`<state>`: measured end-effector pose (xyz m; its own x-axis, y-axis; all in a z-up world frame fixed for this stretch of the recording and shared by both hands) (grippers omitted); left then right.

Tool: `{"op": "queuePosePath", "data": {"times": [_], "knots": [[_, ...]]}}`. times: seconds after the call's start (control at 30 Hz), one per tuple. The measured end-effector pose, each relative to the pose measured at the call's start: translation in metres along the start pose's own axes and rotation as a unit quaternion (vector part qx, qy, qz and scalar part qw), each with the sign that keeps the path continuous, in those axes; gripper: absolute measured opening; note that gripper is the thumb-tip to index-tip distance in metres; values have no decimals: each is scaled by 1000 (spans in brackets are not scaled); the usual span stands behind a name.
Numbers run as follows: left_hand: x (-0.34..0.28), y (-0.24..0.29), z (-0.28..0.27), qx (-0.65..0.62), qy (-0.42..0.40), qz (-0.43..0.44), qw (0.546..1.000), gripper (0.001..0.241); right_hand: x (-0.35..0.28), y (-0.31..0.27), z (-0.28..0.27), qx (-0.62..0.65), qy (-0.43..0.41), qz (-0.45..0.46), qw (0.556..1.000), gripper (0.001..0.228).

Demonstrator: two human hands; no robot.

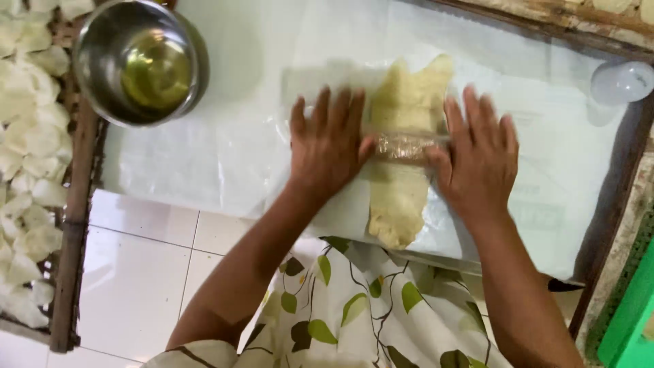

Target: Rolling out dough on a flat surface using a rolling pin.

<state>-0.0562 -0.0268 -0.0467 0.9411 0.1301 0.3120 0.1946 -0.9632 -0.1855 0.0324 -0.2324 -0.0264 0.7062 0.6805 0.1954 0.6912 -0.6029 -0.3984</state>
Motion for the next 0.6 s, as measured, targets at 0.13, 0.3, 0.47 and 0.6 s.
{"op": "queuePosePath", "data": {"times": [0.13,0.3,0.47,0.6], "knots": [[-62,15,-16,0,89,22,996,65,-53,-17,2,-50,97,-100,989,76],[-110,20,-54,-29,50,40,998,80,-96,-31,-4,-42,51,-109,992,55],[-87,17,-75,-71,52,67,994,76,-81,-35,-28,-39,12,-86,995,68],[-59,26,-39,-54,-3,146,988,108,-51,-36,-23,-75,-200,-9,977,87]]}}
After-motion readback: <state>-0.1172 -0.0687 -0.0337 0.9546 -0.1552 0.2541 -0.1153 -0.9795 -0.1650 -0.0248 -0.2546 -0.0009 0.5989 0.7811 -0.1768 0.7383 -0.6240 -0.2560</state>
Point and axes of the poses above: each hand's wrist, its own x-axis towards the middle knuckle, its own z-axis out of the palm, y = z × x, the point moved 5 cm from there along x, towards the middle knuckle, and after that the axes turned 11 degrees about x, right-handed, at the moved point
